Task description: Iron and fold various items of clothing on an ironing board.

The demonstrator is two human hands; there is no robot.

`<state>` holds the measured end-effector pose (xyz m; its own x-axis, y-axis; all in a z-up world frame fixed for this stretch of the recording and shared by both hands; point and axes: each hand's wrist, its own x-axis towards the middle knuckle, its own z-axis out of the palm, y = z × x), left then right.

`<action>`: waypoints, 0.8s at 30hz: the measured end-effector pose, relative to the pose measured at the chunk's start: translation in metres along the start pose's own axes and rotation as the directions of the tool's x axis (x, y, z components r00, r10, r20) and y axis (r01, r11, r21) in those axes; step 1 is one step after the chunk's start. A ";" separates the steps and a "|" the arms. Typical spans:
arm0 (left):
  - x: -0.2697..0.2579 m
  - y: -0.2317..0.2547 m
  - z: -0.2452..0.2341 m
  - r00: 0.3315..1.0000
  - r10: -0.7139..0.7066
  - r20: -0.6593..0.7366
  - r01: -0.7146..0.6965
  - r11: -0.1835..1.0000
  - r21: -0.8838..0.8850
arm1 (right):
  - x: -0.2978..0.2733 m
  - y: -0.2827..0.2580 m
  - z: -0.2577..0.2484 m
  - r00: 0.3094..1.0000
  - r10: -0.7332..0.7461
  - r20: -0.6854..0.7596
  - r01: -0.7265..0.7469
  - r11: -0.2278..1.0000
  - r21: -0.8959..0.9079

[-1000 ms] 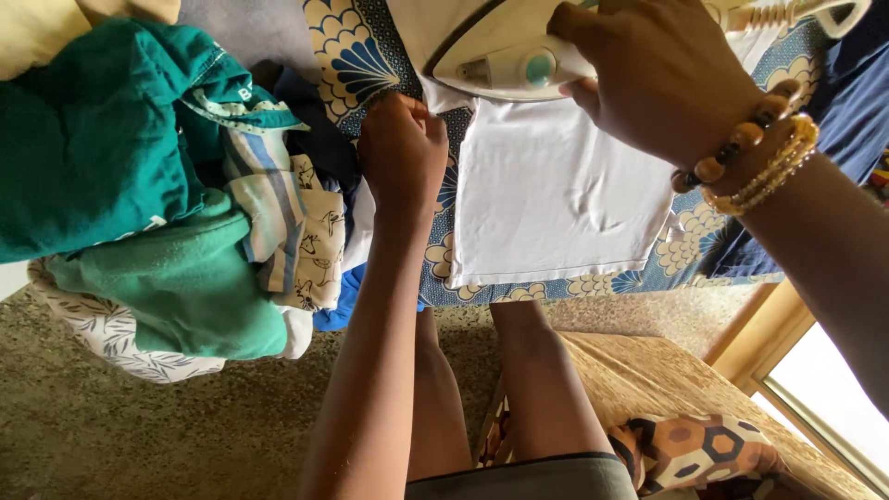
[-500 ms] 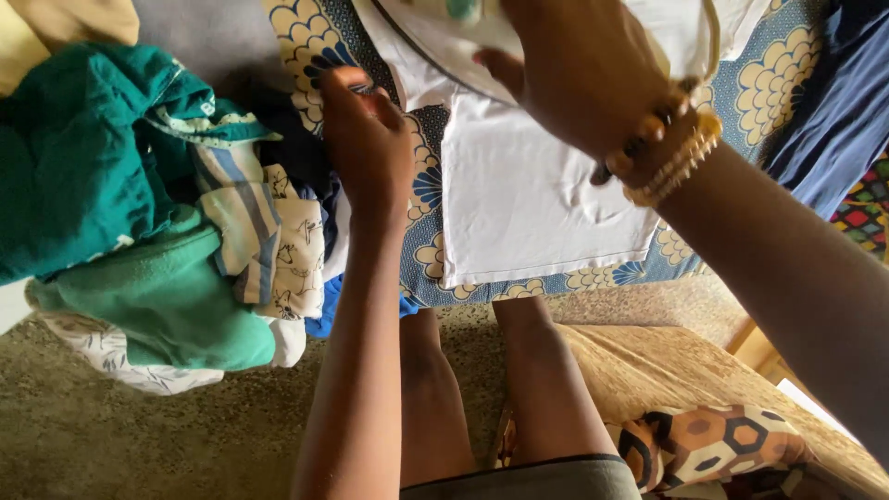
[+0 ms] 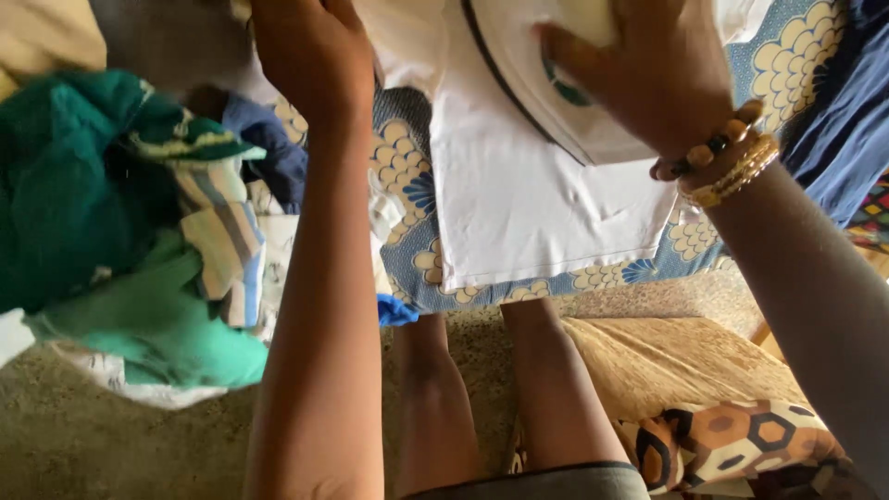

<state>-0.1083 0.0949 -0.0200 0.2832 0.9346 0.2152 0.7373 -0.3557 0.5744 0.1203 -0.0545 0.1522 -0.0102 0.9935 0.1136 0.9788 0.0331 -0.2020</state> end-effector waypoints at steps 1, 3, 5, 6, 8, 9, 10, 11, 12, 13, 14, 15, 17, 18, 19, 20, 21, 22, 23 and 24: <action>0.010 0.008 -0.002 1.000 -0.001 0.002 0.001 0.999 -0.032 | 0.004 -0.002 -0.005 0.948 0.233 0.219 -0.265 0.955 0.133; 0.025 0.019 -0.003 1.000 0.009 0.005 -0.009 0.998 -0.066 | -0.009 0.000 -0.007 0.803 0.389 0.451 -0.523 0.824 0.220; 0.024 0.019 -0.009 0.999 0.032 0.022 -0.030 0.996 -0.088 | -0.048 0.001 -0.002 0.867 0.158 0.472 -0.298 0.924 0.238; 0.017 0.015 -0.013 0.999 0.028 0.032 -0.026 0.997 -0.077 | -0.057 -0.011 -0.009 0.864 0.154 0.479 -0.302 0.920 0.250; 0.022 0.012 -0.005 0.998 0.063 0.029 -0.063 0.998 -0.008 | -0.067 -0.023 -0.023 0.723 0.205 0.660 -0.336 0.939 0.077; 0.023 0.024 -0.011 0.997 0.069 0.028 -0.068 0.998 -0.014 | -0.079 -0.021 -0.023 0.723 0.212 0.657 -0.340 0.938 0.072; 0.023 0.037 -0.016 0.999 0.053 -0.004 -0.052 0.998 0.020 | -0.093 -0.020 -0.023 0.719 0.130 0.683 -0.269 0.958 0.101; 0.019 0.049 -0.021 0.999 0.035 -0.032 -0.033 0.998 0.052 | -0.109 -0.019 -0.023 0.703 0.049 0.710 -0.201 0.971 0.132; 0.009 0.067 -0.017 0.999 0.037 -0.027 -0.036 0.998 0.044 | -0.115 -0.015 -0.023 0.700 0.058 0.712 -0.208 0.970 0.126; 0.003 0.082 -0.012 0.994 0.045 -0.101 -0.046 0.999 -0.006 | -0.118 -0.010 -0.019 0.850 0.107 0.516 -0.235 0.953 0.190; -0.003 0.096 -0.007 0.983 0.050 -0.174 -0.061 0.996 -0.057 | -0.121 -0.005 -0.014 0.942 0.169 0.291 -0.247 0.935 0.255; -0.016 0.115 -0.006 0.985 0.050 -0.165 -0.059 0.997 -0.048 | -0.115 0.002 -0.013 0.940 0.170 0.297 -0.252 0.931 0.265; -0.046 0.152 -0.005 0.998 -0.032 0.049 0.038 0.991 -0.125 | -0.105 0.013 -0.009 0.754 0.510 0.414 -0.596 0.796 0.105; -0.068 0.154 -0.003 0.997 -0.038 0.063 0.045 0.993 -0.112 | -0.106 0.019 -0.009 0.747 0.507 0.430 -0.601 0.791 0.112; -0.084 0.159 0.007 0.984 0.004 0.176 0.014 0.995 -0.099 | -0.105 0.031 -0.010 0.865 0.428 0.263 -0.480 0.857 0.188; -0.100 0.165 0.016 0.957 0.044 0.287 -0.020 0.996 -0.088 | -0.104 0.043 -0.011 0.941 0.327 0.083 -0.338 0.910 0.239; -0.110 0.158 0.026 0.957 0.046 0.288 -0.020 0.996 -0.093 | -0.106 0.043 -0.013 0.941 0.329 0.083 -0.339 0.911 0.236; -0.119 0.151 0.035 0.926 0.092 0.367 -0.076 0.995 -0.059 | -0.108 0.043 -0.015 0.921 0.364 0.136 -0.385 0.902 0.194; -0.132 0.144 0.042 0.884 0.129 0.449 -0.130 0.991 -0.030 | -0.112 0.040 -0.018 0.896 0.399 0.194 -0.429 0.890 0.152; -0.132 0.145 0.039 0.881 0.125 0.455 -0.125 0.992 -0.032 | -0.120 0.035 -0.025 0.894 0.401 0.202 -0.433 0.889 0.149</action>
<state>-0.0145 -0.0801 0.0038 0.6215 0.7773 -0.0979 0.6762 -0.4691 0.5681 0.1609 -0.1754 0.1556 0.3420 0.9231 -0.1758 0.8442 -0.3840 -0.3741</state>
